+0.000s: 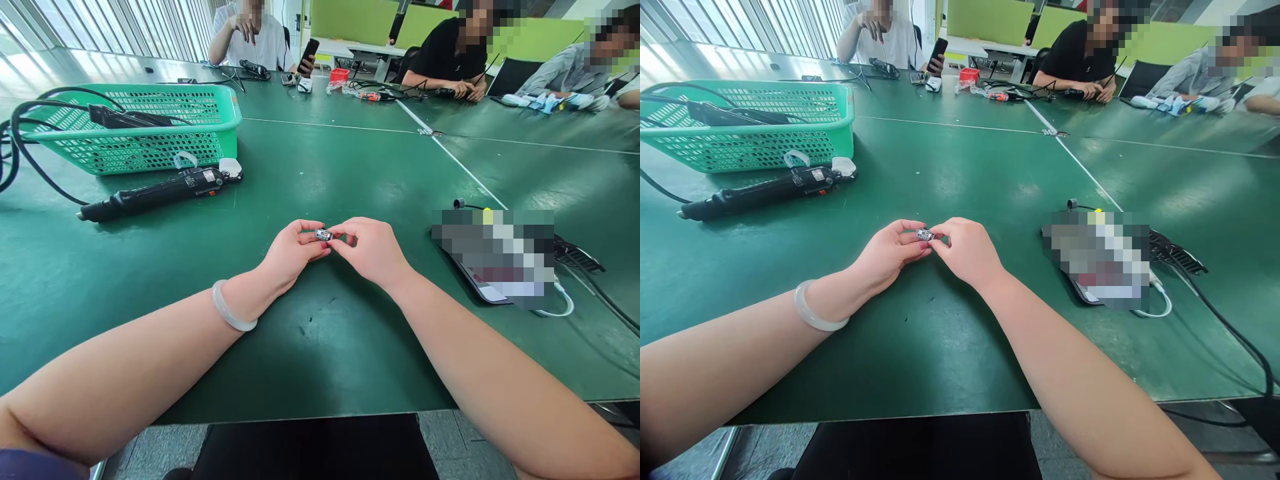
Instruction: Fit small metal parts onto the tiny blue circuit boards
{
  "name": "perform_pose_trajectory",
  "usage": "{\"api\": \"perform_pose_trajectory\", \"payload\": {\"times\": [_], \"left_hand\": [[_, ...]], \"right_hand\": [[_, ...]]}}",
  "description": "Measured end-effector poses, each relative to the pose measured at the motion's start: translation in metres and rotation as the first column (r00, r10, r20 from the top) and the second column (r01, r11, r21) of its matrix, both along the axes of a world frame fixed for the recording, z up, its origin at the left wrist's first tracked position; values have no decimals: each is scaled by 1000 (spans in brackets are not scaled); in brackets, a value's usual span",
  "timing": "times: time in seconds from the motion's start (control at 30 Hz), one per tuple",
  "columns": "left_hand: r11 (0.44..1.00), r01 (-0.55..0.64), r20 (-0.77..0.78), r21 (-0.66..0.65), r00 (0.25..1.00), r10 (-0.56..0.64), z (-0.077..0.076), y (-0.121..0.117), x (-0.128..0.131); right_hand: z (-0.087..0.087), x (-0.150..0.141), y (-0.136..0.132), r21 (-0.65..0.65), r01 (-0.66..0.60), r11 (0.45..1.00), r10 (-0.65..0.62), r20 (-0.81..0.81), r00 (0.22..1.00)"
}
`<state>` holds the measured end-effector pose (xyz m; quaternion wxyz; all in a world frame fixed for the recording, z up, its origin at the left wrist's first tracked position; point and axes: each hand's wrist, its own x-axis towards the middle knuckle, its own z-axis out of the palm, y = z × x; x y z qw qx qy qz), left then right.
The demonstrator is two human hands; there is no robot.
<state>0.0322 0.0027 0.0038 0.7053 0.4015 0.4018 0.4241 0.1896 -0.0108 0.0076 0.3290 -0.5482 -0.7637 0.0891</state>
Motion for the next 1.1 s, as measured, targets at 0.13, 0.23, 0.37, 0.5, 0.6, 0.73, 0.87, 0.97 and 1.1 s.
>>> {"api": "perform_pose_trajectory", "payload": {"times": [0.13, 0.23, 0.37, 0.5, 0.6, 0.73, 0.87, 0.97, 1.1], "left_hand": [[1000, -15, 27, -27, 1000, 16, 1, 1, 0], [999, -21, 46, -37, 999, 23, 1, 1, -1], [998, -34, 49, -44, 998, 36, 1, 1, -2], [999, -35, 47, -36, 998, 37, 1, 1, -1], [999, -47, 35, -21, 998, 48, 3, 0, 1], [998, -66, 19, -19, 998, 66, 5, -2, 2], [996, -80, -4, -27, 997, 80, 5, -2, 2], [997, -77, -34, -17, 996, 76, 4, -1, 1], [997, -76, -49, -19, 996, 75, 3, 0, 0]], "right_hand": [[-2, -2, 3, 29, -2, 1000, 1, 22, 1000], [-2, -3, 3, 47, -6, 999, 4, 34, 999], [-4, -4, 3, 59, -6, 998, 3, 47, 999], [-6, -4, 1, 81, -4, 997, 2, 31, 1000], [-6, -5, -2, 98, 9, 995, -9, 1, 1000], [-5, -10, -4, 68, 31, 997, -30, -22, 999], [-6, -15, -4, 54, 43, 998, -41, -22, 999], [-6, -17, -6, 53, 50, 997, -49, -34, 998], [-6, -19, -7, 1, 68, 998, -68, -76, 995]]}}
